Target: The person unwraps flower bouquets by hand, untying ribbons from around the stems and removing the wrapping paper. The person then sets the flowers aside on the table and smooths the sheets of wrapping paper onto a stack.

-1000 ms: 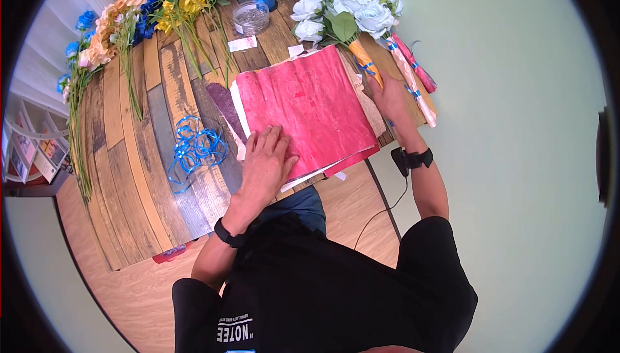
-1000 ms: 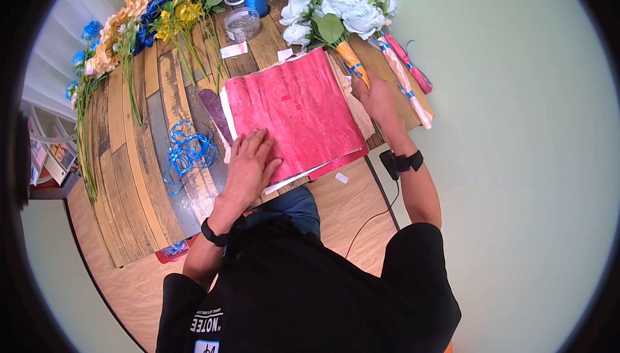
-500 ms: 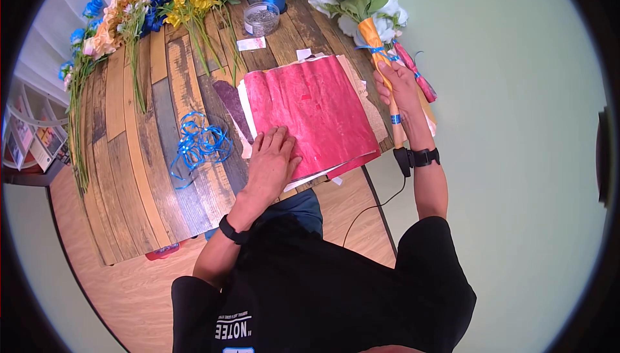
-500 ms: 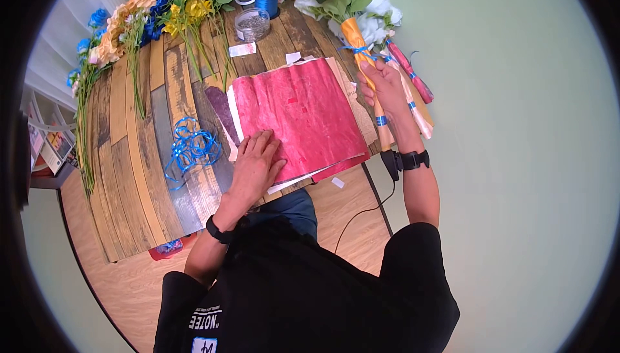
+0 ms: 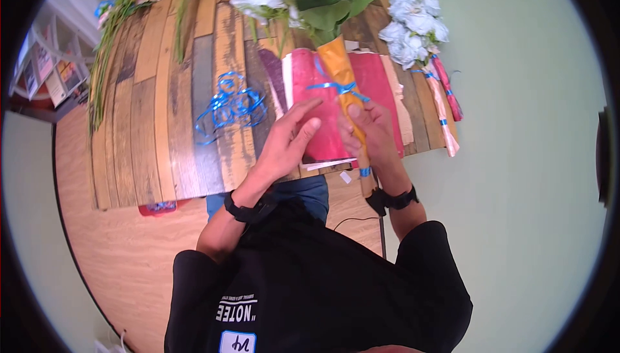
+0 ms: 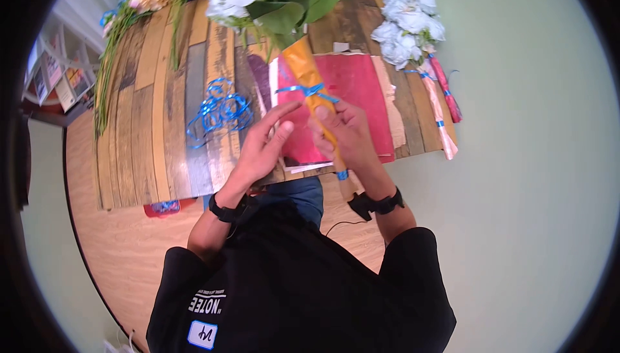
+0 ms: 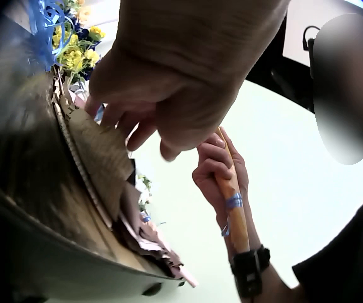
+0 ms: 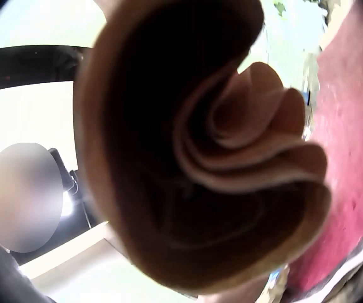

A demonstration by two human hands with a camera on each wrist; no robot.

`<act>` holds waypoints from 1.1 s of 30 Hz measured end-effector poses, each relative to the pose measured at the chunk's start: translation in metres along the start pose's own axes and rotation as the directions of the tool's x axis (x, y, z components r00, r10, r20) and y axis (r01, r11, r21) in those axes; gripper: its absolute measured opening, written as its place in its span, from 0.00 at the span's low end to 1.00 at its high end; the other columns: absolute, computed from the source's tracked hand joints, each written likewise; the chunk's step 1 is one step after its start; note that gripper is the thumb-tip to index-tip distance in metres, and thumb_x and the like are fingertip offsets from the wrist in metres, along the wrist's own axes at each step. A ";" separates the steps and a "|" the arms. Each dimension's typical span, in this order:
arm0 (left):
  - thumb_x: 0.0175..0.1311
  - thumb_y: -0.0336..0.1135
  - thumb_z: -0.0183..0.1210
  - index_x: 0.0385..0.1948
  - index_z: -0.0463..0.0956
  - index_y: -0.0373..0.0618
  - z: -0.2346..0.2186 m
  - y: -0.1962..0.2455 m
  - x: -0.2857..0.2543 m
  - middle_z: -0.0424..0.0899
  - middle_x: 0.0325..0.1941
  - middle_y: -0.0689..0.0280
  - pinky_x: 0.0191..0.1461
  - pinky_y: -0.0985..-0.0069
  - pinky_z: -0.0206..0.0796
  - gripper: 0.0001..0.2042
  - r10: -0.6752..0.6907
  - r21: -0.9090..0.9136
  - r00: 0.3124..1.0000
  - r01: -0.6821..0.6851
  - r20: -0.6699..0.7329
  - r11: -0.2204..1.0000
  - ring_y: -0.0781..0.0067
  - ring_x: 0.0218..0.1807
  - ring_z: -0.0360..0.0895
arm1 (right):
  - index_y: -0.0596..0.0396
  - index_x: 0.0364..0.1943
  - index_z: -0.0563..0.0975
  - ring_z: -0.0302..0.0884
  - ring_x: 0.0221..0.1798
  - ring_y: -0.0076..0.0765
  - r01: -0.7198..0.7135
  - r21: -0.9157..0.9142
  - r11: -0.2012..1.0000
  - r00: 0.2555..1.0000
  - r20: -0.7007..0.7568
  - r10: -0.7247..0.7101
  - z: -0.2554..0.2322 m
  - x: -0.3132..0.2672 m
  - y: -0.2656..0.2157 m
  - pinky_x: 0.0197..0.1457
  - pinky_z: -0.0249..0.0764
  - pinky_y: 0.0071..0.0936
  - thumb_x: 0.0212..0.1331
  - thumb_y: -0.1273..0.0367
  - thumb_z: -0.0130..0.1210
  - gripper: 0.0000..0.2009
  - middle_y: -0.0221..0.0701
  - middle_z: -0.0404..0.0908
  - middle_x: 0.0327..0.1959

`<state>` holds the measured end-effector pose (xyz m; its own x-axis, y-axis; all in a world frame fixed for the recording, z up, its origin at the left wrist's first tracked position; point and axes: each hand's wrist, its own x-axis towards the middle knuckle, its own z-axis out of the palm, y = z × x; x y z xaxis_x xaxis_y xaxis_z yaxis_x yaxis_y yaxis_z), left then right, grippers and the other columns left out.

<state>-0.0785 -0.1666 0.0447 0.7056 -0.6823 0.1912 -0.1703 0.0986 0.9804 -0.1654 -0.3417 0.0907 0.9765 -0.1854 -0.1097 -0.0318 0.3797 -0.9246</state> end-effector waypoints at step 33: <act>0.80 0.42 0.45 0.49 0.62 0.38 -0.161 -0.015 -0.169 0.79 0.26 0.59 0.25 0.70 0.75 0.14 -0.412 -0.096 0.725 0.435 -0.552 0.895 0.63 0.22 0.83 | 0.59 0.39 0.84 0.72 0.25 0.15 0.390 -0.612 0.688 0.912 0.361 -0.196 0.221 0.059 0.137 0.29 0.68 0.19 0.62 0.68 0.67 0.09 0.26 0.82 0.27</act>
<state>-0.0846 0.0640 0.0048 0.9615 -0.1349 -0.2394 0.2208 -0.1389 0.9654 -0.0649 -0.1001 0.0383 0.9735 0.0839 0.2129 0.2288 -0.3656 -0.9022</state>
